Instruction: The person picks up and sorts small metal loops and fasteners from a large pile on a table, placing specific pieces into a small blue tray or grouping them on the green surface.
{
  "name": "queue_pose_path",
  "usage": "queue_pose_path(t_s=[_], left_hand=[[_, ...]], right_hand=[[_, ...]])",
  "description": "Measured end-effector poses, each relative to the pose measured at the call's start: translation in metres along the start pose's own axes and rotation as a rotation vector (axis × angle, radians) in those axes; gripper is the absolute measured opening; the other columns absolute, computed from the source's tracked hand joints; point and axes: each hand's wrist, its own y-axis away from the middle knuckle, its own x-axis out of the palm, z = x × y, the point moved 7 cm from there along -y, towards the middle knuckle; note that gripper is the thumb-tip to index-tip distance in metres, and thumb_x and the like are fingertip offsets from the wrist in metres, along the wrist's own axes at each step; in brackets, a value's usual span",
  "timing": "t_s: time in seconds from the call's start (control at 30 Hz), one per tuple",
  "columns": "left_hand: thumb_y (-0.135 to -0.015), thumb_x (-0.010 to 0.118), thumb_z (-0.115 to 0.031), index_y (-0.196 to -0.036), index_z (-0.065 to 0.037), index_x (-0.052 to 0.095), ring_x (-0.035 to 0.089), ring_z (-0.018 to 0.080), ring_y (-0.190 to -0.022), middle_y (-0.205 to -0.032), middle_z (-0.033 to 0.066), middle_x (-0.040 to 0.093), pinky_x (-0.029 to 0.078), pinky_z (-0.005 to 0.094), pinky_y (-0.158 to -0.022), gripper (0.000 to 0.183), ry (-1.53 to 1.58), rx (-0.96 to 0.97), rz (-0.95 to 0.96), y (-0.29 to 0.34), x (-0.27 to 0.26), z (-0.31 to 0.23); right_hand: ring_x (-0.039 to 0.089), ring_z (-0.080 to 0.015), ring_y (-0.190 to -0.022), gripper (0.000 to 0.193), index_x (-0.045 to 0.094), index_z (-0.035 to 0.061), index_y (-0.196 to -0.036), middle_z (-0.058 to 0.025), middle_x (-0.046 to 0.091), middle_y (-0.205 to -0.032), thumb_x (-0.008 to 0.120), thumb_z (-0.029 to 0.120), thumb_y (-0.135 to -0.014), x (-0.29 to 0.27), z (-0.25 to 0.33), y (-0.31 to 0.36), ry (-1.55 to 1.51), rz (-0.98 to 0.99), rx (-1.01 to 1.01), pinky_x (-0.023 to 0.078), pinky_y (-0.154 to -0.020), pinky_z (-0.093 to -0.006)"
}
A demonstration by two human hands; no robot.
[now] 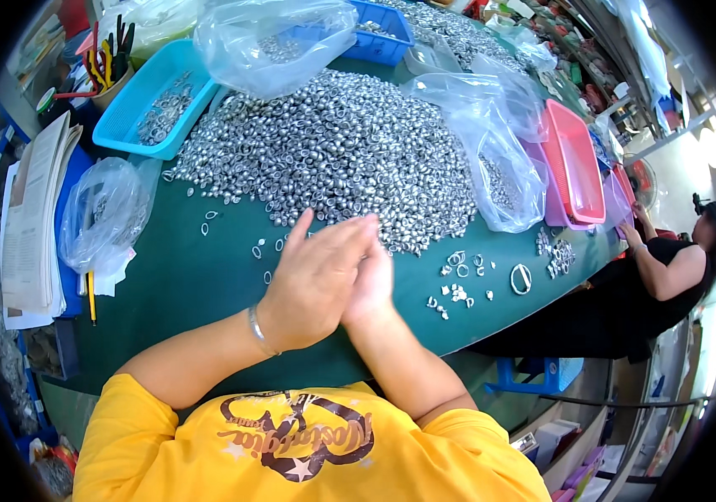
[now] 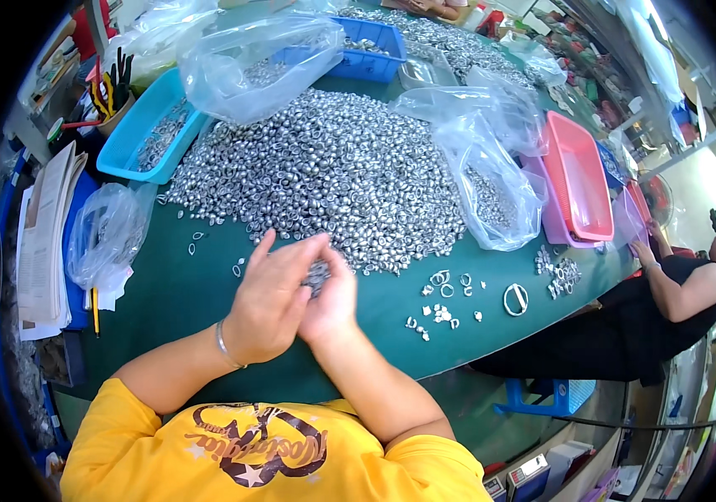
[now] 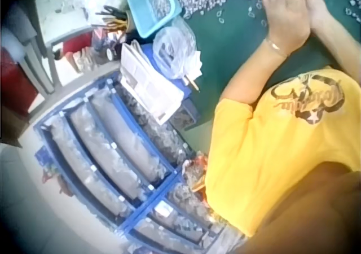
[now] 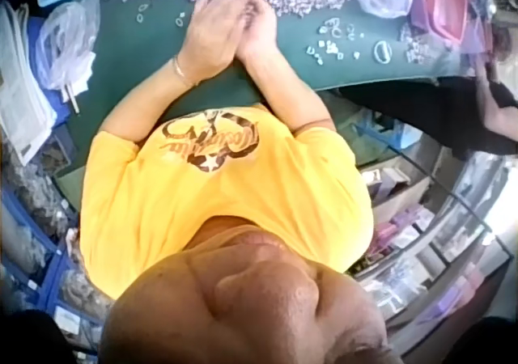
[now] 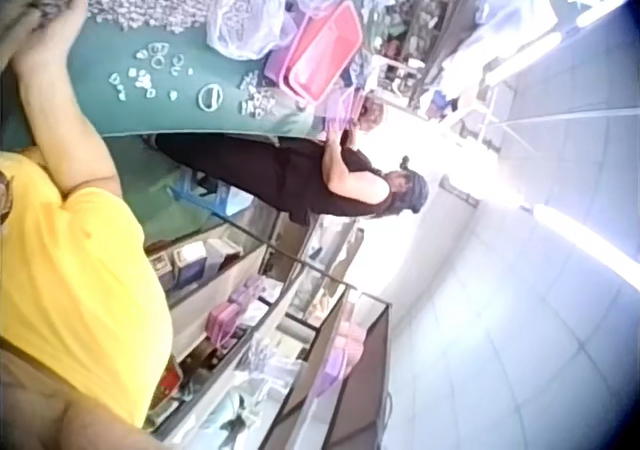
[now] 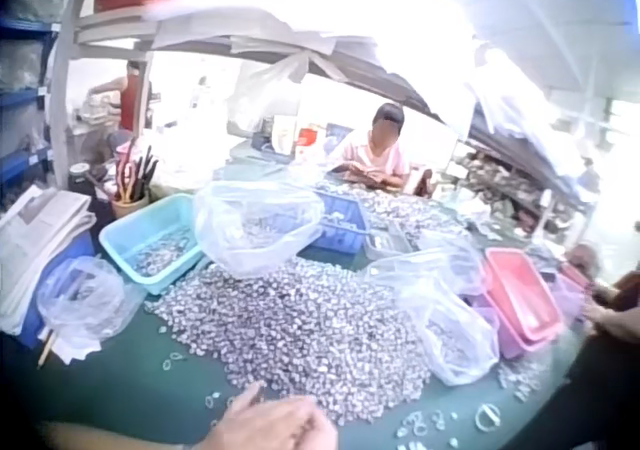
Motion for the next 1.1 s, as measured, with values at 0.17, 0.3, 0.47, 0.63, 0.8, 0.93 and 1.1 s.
queue_pose_path(t_s=[0.17,0.3,0.47,0.63,0.8,0.93,1.1], left_hand=[[-0.083,0.046,0.002,-0.122,0.005,0.04,0.057,0.0209,-0.095,-0.109,0.0159,0.054,0.043,0.0316,-0.085,0.039,0.368,-0.28,-0.18,0.026,-0.042,0.039],[-0.087,0.046,0.002,-0.115,0.002,0.046,0.056,0.014,-0.082,-0.099,0.0102,0.055,0.045,0.0254,-0.077,0.029,0.438,-0.494,-0.285,0.063,-0.06,0.073],[-0.084,0.049,0.005,-0.102,0.004,0.055,0.055,0.0111,-0.077,-0.091,0.0073,0.055,0.045,0.0212,-0.069,0.018,0.257,-0.511,-0.282,0.077,-0.088,0.087],[-0.076,0.06,0.004,-0.084,-0.001,0.062,0.052,0.0075,-0.064,-0.08,0.0034,0.055,0.042,0.0189,-0.057,0.01,-0.014,-0.557,-0.115,0.088,-0.098,0.087],[-0.07,0.066,-0.002,-0.081,-0.002,0.061,0.056,0.021,-0.065,-0.077,0.0084,0.055,0.045,0.0281,-0.058,0.012,-0.055,-0.399,0.168,0.07,-0.043,0.074],[-0.07,0.067,-0.004,-0.081,-0.002,0.059,0.057,0.0232,-0.068,-0.077,0.0094,0.054,0.046,0.0291,-0.06,0.014,-0.214,-0.344,0.189,0.073,-0.027,0.075],[-0.073,0.06,0.002,-0.083,-0.001,0.056,0.059,0.0174,-0.064,-0.075,0.0081,0.056,0.048,0.0263,-0.06,0.011,0.111,-0.588,0.276,0.077,-0.025,0.087]], right_hand=[[0.037,-0.0094,-0.047,0.013,0.046,0.0107,-0.068,0.0015,0.039,-0.058,0.047,0.018,-0.078,0.094,0.144,0.036,0.332,0.178,-0.586,0.024,-0.037,-0.0208],[0.049,-0.0131,-0.057,0.02,0.052,0.0095,-0.069,-0.0032,0.051,-0.063,0.047,0.02,-0.084,0.136,0.298,0.08,1.042,-0.111,-1.402,0.038,-0.051,-0.0249],[0.054,-0.0175,-0.079,0.023,0.062,0.003,-0.096,-0.0098,0.059,-0.089,0.052,0.02,-0.084,0.147,0.352,0.074,2.204,-0.664,-1.448,0.042,-0.075,-0.0323],[0.056,-0.0158,-0.073,0.011,0.062,0.0028,-0.089,-0.0066,0.06,-0.081,0.06,0.006,-0.079,0.119,0.128,0.041,2.494,0.159,-1.201,0.045,-0.064,-0.0269],[0.056,-0.0244,-0.065,0.013,0.062,-0.0003,-0.081,-0.011,0.056,-0.074,0.062,-0.006,-0.07,0.058,0.03,0.052,2.53,0.427,-0.469,0.045,-0.059,-0.0298],[0.055,-0.0267,-0.068,0.013,0.061,0.0005,-0.083,-0.0113,0.055,-0.076,0.063,-0.003,-0.07,0.044,0.011,0.06,2.535,0.512,-0.512,0.045,-0.06,-0.032],[0.057,-0.0234,-0.069,0.007,0.059,0.0001,-0.08,-0.0103,0.056,-0.078,0.061,-0.002,-0.074,0.037,0.014,0.057,2.488,0.528,-0.544,0.046,-0.06,-0.03]])
